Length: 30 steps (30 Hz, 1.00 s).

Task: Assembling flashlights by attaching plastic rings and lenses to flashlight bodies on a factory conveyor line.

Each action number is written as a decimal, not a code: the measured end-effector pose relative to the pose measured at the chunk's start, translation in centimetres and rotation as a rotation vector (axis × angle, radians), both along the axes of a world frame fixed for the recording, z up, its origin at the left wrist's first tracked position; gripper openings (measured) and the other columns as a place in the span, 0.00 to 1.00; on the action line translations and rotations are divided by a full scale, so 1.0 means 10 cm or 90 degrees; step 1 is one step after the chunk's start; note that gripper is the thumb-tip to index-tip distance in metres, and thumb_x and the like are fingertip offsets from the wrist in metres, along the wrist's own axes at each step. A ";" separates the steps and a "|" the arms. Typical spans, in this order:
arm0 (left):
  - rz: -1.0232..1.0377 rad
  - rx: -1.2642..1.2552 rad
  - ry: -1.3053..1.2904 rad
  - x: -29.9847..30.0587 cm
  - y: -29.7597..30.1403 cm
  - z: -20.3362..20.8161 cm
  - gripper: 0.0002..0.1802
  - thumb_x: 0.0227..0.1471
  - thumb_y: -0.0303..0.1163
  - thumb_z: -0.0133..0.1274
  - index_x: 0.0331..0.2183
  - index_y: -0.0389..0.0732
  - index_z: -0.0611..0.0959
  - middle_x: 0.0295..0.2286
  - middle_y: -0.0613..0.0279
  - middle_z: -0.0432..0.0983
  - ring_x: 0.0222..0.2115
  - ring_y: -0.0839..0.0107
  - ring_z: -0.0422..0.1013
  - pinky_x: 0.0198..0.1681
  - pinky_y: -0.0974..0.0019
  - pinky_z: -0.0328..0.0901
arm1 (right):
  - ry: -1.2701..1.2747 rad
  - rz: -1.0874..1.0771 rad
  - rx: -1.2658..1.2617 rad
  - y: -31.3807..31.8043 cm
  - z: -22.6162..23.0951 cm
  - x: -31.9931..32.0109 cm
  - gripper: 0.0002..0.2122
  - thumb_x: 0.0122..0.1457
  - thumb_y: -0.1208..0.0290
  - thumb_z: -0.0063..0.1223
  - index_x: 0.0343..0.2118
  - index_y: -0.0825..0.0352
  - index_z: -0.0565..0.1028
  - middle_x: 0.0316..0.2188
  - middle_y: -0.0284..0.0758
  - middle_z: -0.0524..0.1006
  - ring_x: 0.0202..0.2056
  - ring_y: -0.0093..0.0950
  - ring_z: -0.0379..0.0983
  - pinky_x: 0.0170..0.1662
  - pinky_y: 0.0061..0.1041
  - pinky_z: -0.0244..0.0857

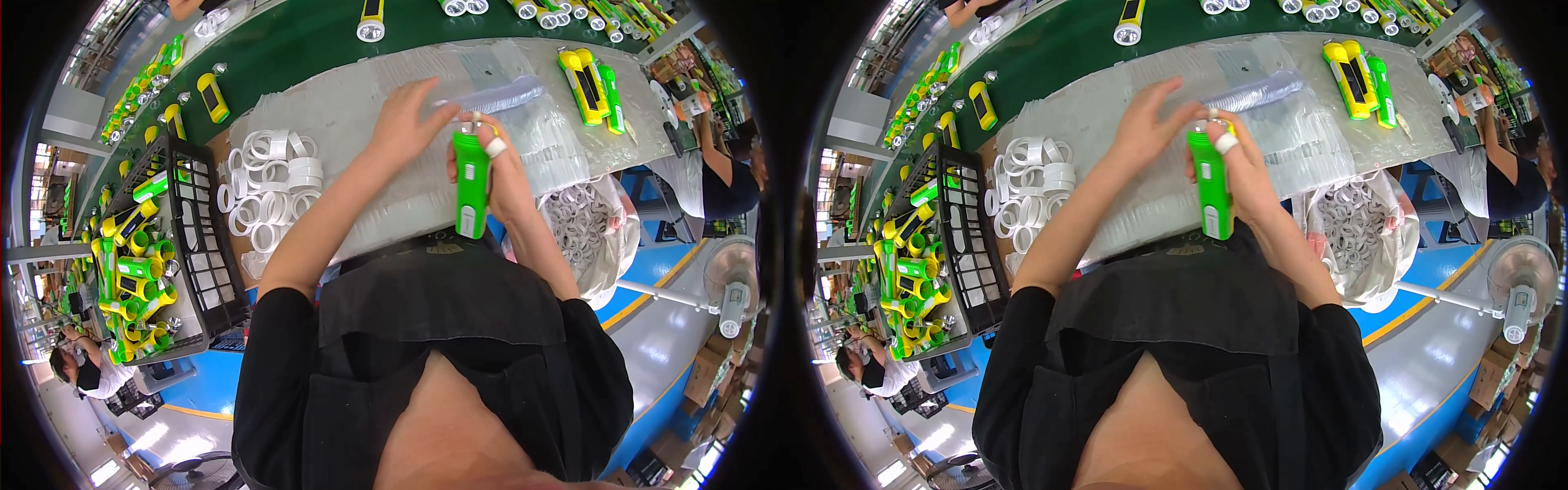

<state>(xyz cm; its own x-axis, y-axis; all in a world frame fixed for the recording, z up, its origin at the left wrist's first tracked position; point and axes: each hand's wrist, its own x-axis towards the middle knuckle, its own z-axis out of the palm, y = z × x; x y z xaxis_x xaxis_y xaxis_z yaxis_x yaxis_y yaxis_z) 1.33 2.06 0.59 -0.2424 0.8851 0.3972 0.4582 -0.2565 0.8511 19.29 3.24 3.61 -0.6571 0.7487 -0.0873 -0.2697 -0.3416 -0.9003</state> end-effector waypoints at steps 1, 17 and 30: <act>0.039 -0.019 0.162 0.00 0.10 -0.12 0.27 0.51 0.44 0.56 0.48 0.38 0.76 0.47 0.51 0.72 0.51 0.52 0.64 0.53 0.57 0.60 | 0.000 -0.016 -0.006 0.01 -0.01 0.06 0.23 0.64 0.52 0.43 0.54 0.65 0.63 0.29 0.39 0.73 0.27 0.28 0.71 0.31 0.27 0.66; 0.011 0.089 0.175 -0.12 -0.21 0.21 0.20 0.52 0.35 0.58 0.49 0.44 0.78 0.38 0.61 0.74 0.41 0.70 0.69 0.35 0.70 0.63 | 0.017 0.077 0.059 0.00 0.02 -0.04 0.18 0.65 0.59 0.46 0.51 0.65 0.66 0.29 0.35 0.73 0.26 0.23 0.70 0.29 0.24 0.65; -0.139 0.125 0.187 0.00 -0.58 0.35 0.21 0.63 0.41 0.39 0.50 0.41 0.78 0.45 0.55 0.67 0.46 0.60 0.62 0.50 0.62 0.60 | 0.013 0.139 0.062 -0.03 0.10 -0.11 0.19 0.64 0.58 0.47 0.49 0.67 0.65 0.30 0.35 0.73 0.28 0.24 0.71 0.30 0.23 0.66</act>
<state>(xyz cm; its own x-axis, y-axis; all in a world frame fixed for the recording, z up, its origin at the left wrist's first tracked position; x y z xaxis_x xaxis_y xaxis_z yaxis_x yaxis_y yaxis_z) 1.33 -3.74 4.09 0.0913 0.8036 0.5881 0.5919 -0.5187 0.6169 18.22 2.92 4.65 -0.8054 0.5928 -0.0067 -0.2177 -0.3062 -0.9267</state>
